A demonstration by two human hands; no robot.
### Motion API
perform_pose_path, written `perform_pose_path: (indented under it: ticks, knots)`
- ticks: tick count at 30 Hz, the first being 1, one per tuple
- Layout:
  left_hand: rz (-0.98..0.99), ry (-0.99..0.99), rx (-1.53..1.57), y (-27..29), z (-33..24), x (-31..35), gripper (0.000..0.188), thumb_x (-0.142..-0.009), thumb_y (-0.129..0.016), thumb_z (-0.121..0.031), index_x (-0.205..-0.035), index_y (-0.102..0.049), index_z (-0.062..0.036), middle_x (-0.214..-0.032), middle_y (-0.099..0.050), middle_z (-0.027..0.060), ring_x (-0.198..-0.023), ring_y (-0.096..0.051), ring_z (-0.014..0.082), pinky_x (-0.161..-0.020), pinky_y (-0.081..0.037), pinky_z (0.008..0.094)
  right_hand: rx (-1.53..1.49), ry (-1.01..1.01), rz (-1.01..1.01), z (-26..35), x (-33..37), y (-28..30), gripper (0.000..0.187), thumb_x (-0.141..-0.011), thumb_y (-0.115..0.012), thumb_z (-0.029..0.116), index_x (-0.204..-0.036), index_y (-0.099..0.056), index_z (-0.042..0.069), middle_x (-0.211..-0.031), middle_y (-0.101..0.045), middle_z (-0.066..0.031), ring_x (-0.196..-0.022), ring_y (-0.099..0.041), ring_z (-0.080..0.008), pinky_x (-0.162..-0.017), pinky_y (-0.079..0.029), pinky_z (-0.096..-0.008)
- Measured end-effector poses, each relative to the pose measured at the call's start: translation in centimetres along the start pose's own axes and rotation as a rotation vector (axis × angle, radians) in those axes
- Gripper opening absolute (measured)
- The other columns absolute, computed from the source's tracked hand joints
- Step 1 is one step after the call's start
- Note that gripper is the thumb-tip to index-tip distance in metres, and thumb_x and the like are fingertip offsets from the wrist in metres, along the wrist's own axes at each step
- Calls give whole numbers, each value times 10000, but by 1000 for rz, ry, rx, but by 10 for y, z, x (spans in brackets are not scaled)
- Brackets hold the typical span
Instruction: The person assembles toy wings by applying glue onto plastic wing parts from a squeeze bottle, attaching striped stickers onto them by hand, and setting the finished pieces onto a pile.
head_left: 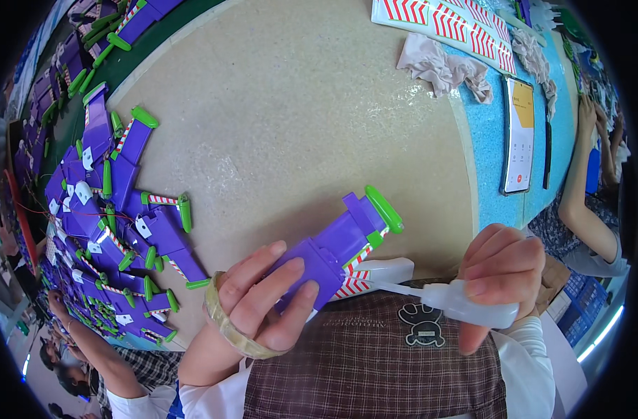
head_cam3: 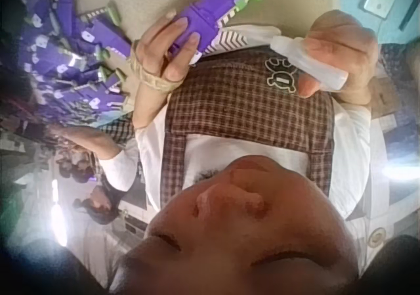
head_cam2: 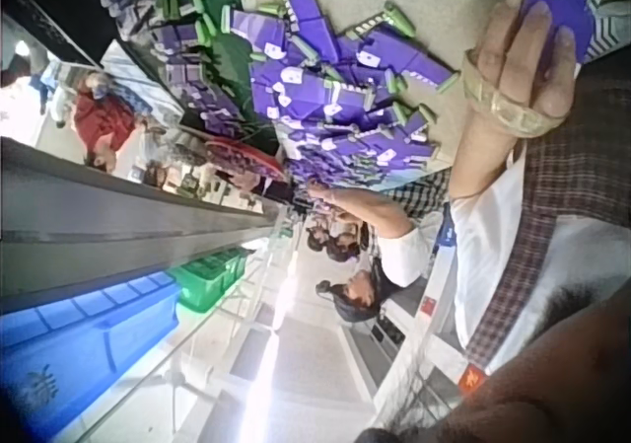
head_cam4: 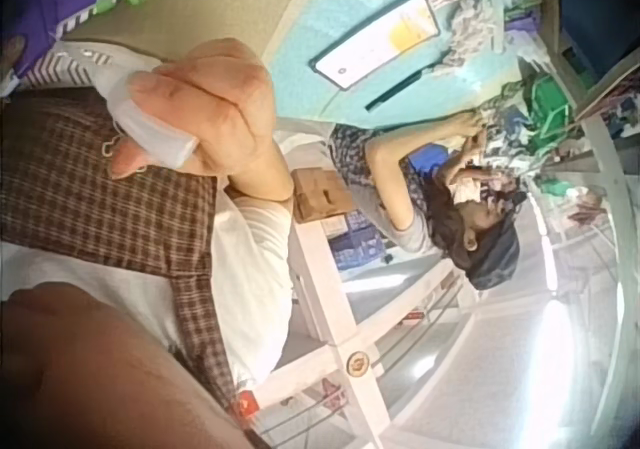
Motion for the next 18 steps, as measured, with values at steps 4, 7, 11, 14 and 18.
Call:
perform_pose_path:
  ticks: [4, 7, 11, 14, 18]
  knots:
    - [-15, 260, 179, -5, 11, 1, 340, -635, -721, -26, -932, -572, -100, -1009, -557, 107, -893, -584, 258, -679, -523, 299, -138, -111, -97, -12, 10, 7, 581, -548, -838, 354, -983, -564, 82, -901, -500, -58, -712, -552, -188, -602, -448, -293]
    - [-144, 872, 874, -23, 24, 10, 308, -772, -687, -57, -1033, -523, -37, -968, -574, 81, -811, -588, 163, -677, -497, 280, 96, -153, -228, -31, -12, 1, 348, -726, -677, 74, -1017, -489, 33, -924, -423, -108, -809, -498, -192, -712, -449, -305]
    - [-302, 1327, 1370, -39, 21, 16, 233, -862, -601, -89, -1051, -502, 3, -921, -605, 51, -795, -573, 104, -715, -477, 235, 346, -166, -201, -62, -34, -11, 412, -689, -706, 48, -1045, -501, 17, -952, -515, -107, -862, -524, -226, -747, -424, -292]
    - [-290, 1364, 1298, -41, 19, 26, 181, -891, -528, -82, -1037, -542, 23, -941, -621, 91, -813, -598, 146, -763, -478, 283, 412, -284, -224, -65, -30, -14, 485, -695, -736, 100, -1091, -473, 6, -1000, -498, -85, -968, -496, -200, -886, -377, -317]
    - [-372, 1323, 1285, -40, 13, 19, 163, -893, -514, -76, -1002, -566, 33, -954, -626, 100, -869, -600, 159, -783, -478, 293, 200, -235, 100, -41, -13, -24, 631, -566, -827, 191, -1058, -468, 30, -985, -526, -133, -879, -539, -291, -756, -443, -338]
Point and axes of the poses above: each hand's wrist, its own x-axis away from the middle knuckle, its own y-axis out of the back of the hand, z = x × y, the point moved 5 cm from there along -x, towards the middle knuckle
